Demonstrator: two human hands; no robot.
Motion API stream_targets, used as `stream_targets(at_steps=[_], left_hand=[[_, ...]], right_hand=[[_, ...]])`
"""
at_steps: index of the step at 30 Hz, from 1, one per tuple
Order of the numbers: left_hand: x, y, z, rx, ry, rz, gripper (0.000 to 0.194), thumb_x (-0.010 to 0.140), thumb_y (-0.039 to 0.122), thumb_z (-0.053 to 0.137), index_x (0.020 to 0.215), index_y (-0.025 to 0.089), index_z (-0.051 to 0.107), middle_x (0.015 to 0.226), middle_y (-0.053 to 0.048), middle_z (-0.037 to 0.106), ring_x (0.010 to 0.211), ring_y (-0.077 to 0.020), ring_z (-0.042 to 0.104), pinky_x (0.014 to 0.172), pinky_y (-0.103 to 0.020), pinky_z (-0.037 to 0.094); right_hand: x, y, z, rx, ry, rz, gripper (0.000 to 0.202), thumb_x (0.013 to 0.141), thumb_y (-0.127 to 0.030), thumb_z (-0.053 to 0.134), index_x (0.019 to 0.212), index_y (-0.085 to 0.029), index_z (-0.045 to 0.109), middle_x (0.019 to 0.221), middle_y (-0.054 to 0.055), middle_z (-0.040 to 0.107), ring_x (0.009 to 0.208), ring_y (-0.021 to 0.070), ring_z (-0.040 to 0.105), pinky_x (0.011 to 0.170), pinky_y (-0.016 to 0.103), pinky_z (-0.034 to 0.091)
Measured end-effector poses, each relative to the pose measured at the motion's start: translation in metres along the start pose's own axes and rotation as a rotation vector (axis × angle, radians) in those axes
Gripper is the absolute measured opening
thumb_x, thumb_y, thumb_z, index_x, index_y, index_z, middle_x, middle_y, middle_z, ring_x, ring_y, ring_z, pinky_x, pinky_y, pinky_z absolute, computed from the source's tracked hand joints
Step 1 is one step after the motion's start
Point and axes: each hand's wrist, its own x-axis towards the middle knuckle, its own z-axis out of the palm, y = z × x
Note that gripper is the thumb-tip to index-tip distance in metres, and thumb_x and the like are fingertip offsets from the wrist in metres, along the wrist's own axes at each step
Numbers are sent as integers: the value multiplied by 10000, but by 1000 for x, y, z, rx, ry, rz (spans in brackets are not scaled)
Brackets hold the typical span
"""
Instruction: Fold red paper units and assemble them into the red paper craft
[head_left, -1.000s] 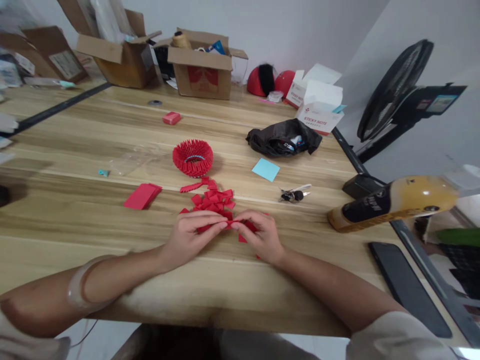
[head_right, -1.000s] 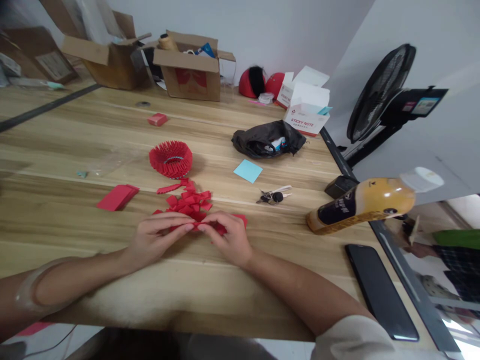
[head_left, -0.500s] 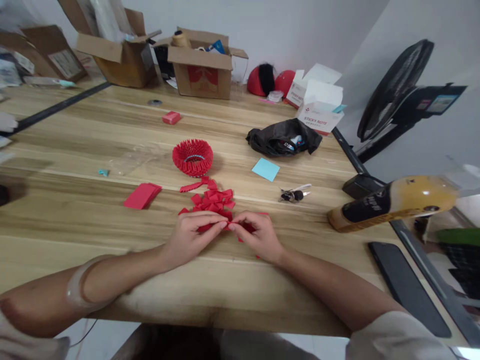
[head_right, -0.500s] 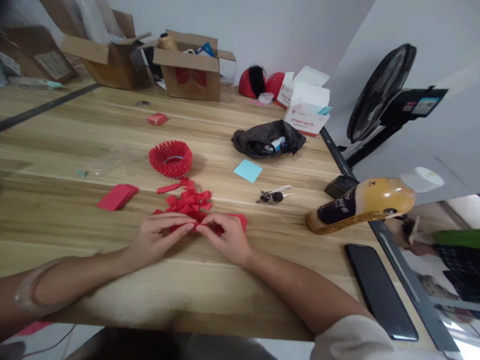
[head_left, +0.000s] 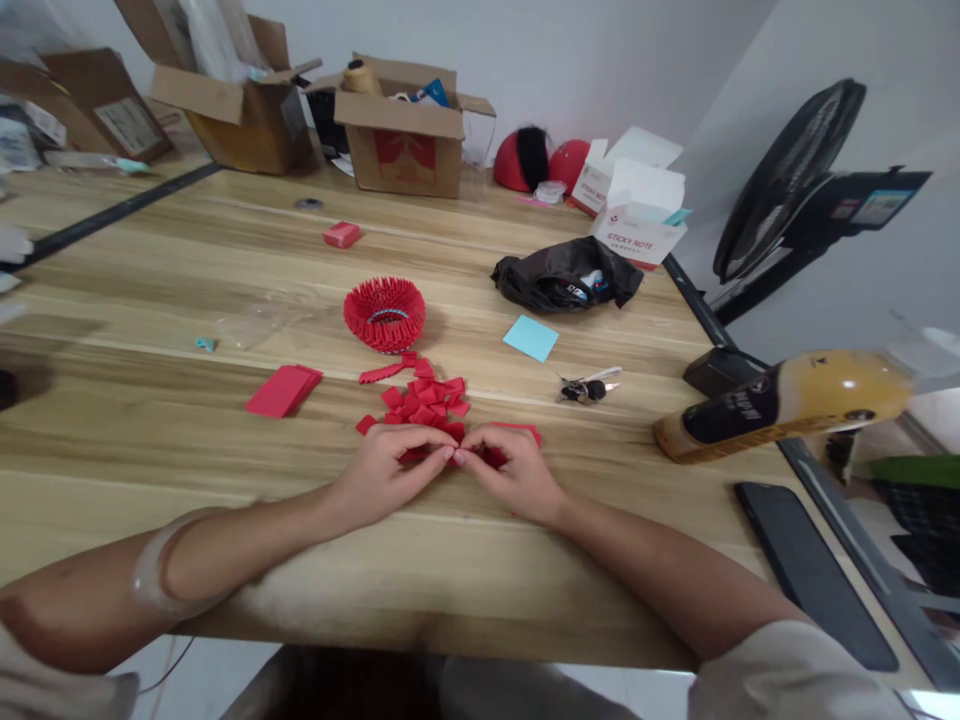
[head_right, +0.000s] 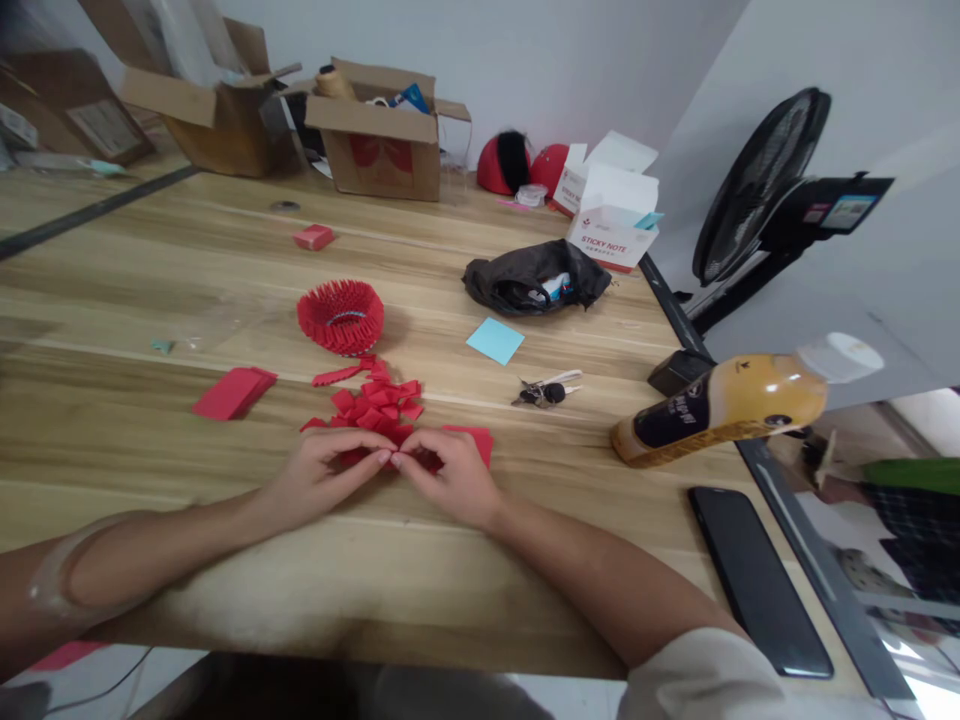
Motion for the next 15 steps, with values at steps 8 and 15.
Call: stream_targets(at_steps=[8, 15], left_hand=[[1, 1, -1, -1, -39, -32, 125, 835, 157, 560, 813, 148, 683, 763, 0, 710, 671, -105, 635, 651, -174, 469], [2, 1, -2, -5, -72, -68, 146, 837, 179, 544, 791, 137, 677, 740, -8, 702, 664, -115, 630, 638, -180, 468]], right_hand=[[1, -1, -1, -25, -49, -10, 146, 844, -242, 545, 761, -164, 635, 692, 15, 650, 603, 108, 551, 589, 209, 430], [2, -2, -2, -66, -73, -12, 162, 848, -252, 540, 759, -159, 639, 686, 13, 644, 593, 106, 540, 585, 211, 416]])
